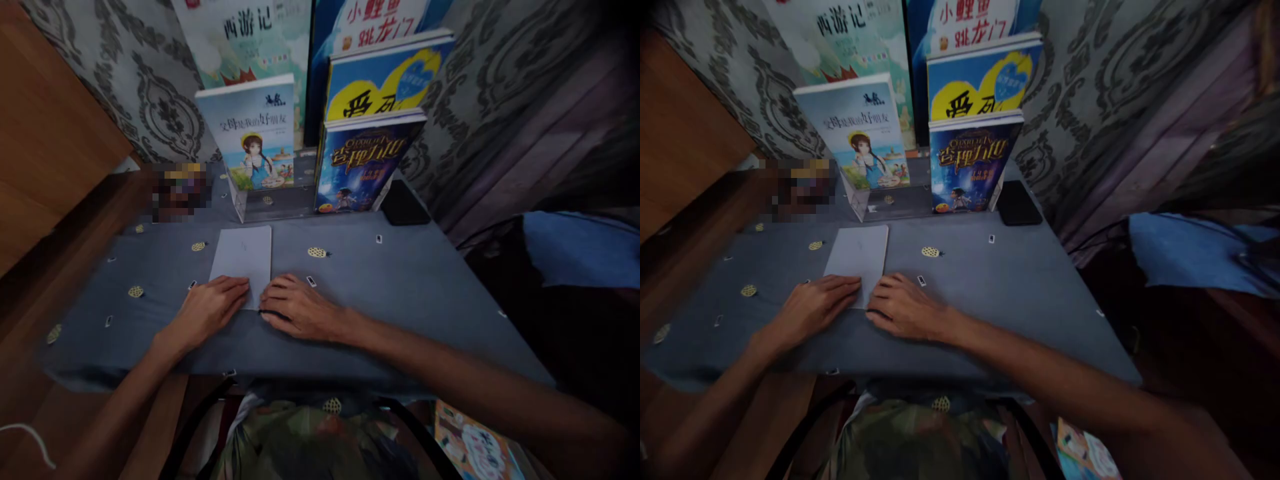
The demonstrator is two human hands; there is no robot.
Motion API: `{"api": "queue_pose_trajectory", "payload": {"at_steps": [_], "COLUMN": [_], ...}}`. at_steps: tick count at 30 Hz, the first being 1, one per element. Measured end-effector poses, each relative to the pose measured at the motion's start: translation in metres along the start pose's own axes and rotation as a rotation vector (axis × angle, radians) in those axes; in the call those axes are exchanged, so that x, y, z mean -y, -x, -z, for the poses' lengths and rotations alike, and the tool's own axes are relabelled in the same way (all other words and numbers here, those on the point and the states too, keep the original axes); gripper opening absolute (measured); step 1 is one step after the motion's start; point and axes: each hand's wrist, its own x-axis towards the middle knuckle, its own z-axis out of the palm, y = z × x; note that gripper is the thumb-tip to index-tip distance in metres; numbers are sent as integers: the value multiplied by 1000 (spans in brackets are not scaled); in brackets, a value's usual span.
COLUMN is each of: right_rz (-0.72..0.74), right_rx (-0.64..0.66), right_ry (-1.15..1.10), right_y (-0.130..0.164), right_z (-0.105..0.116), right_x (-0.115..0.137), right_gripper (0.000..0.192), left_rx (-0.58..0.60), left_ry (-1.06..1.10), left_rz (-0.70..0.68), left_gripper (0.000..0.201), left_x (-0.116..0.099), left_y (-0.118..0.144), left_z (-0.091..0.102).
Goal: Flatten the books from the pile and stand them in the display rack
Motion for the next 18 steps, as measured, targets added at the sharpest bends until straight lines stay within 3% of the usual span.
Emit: {"api": "queue_pose_trajectory", "payload": {"at_steps": [10, 14, 18], "right_rz": [-70, -131, -279], "right_rx": [34, 52, 81], "right_ry": [3, 65, 169], "right_y": [-5, -13, -36], "right_z": [2, 0, -3], "right_x": [4, 1, -18], "right_gripper": [18, 16, 41], "left_rx": [-68, -128, -229], "left_ry": [-102, -96, -56], "left_rz": [221, 279, 273], "left_gripper": [45, 45, 47], "left_x": [55, 69, 70], "left_y": [-67, -79, -79], "left_z": [-6, -17, -32]}}
